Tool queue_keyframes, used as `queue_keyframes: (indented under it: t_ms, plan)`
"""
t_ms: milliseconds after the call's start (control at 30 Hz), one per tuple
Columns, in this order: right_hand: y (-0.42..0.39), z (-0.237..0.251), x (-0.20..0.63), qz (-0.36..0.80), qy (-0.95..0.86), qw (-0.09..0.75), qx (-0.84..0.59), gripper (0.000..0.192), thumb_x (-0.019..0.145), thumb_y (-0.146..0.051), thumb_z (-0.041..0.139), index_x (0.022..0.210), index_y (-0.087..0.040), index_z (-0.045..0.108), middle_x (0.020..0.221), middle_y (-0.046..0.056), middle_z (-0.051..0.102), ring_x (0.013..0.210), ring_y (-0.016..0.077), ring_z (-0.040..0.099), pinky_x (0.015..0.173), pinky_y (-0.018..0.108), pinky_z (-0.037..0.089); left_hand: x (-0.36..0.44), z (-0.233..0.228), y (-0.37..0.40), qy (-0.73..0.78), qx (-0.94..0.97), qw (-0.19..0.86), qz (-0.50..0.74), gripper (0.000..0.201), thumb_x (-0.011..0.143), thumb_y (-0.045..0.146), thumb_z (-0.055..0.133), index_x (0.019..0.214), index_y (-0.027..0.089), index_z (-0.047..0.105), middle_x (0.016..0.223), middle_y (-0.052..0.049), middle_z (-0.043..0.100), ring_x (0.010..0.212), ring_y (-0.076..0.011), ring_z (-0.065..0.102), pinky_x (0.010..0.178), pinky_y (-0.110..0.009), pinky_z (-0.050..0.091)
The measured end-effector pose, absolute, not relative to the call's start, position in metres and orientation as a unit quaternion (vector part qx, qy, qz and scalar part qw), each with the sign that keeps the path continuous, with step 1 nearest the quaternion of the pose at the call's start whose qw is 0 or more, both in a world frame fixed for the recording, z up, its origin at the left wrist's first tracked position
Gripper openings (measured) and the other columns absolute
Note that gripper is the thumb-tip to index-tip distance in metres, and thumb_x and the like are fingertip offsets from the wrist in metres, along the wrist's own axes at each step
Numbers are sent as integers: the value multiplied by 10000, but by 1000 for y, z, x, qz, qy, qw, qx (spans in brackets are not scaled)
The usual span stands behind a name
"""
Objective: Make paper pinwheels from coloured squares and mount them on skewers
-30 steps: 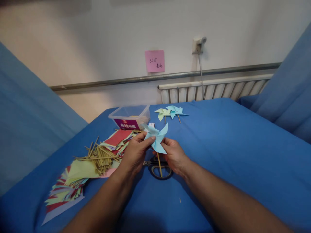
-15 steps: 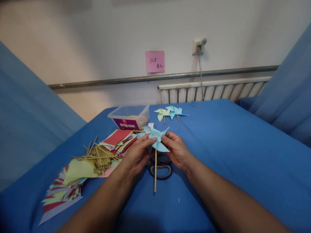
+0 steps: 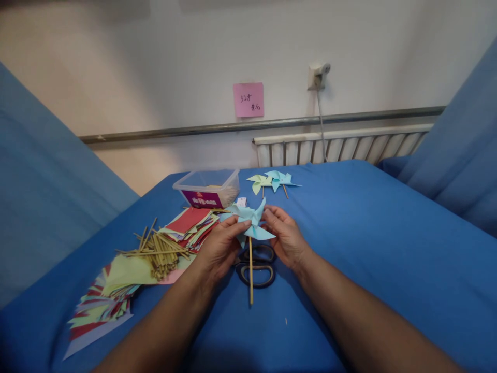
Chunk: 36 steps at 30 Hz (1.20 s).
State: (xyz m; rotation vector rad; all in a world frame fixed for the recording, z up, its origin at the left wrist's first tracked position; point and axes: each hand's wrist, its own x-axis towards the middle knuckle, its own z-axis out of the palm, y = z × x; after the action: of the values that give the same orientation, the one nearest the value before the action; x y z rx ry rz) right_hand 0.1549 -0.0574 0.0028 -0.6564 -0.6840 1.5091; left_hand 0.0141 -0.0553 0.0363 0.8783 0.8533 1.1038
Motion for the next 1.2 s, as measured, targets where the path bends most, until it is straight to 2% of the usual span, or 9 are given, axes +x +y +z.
queue_keyframes:
  t_ms: [67,133,267,400,633,900,1067,1200]
  plan:
    - [-55,5,158,570,-334,678,-321,339,706,-348,800,982,-230,644,809,-29,631,626,96,532,609,242,441,12,37,-53,414,417,622,518,249,604,275,814,776,138,697,749,-38,694,646,-132,601,678,-255,464]
    - [-53,7,162,500,-398,693,-332,334,714,-307,790,1008,-249,642,756,-47,596,605,94,502,582,238,420,9,39,-51,449,460,554,529,225,603,301,807,716,150,685,690,-14,672,611,-128,574,636,-252,440]
    - [-53,9,169,478,-517,629,-330,314,718,-253,775,1011,-251,663,713,-41,583,617,109,508,571,250,412,4,44,-51,487,558,442,506,192,617,325,787,654,167,685,593,19,606,570,-127,516,568,-241,382]
    - [-52,6,174,493,-571,562,-340,220,703,-257,784,897,-221,690,652,-45,568,571,98,497,527,238,398,3,46,-53,495,603,415,467,184,661,340,748,731,171,727,646,2,638,614,-150,536,597,-252,406]
    - [-49,1,180,606,-535,490,-327,231,689,-330,806,794,-177,669,557,-61,565,420,55,439,405,191,313,4,43,-52,486,588,475,439,229,634,352,777,747,157,733,668,-9,665,595,-149,564,581,-249,419]
    - [-53,7,178,667,-468,498,-295,260,752,-386,753,753,-177,596,547,-58,584,348,22,351,358,170,216,4,39,-52,436,508,608,427,316,639,336,804,860,124,727,749,-65,707,620,-152,613,629,-268,460]
    - [-56,12,177,698,-456,488,-257,279,788,-391,723,721,-191,540,492,-84,528,336,20,295,376,174,229,6,40,-53,409,464,670,411,307,634,309,815,860,123,721,747,-73,710,617,-151,625,642,-273,474]
    - [-54,10,177,669,-448,529,-267,268,771,-398,739,761,-193,566,522,-77,532,366,31,343,387,178,229,6,41,-55,388,431,705,408,298,626,254,816,879,124,725,772,-78,718,636,-145,636,669,-260,487]
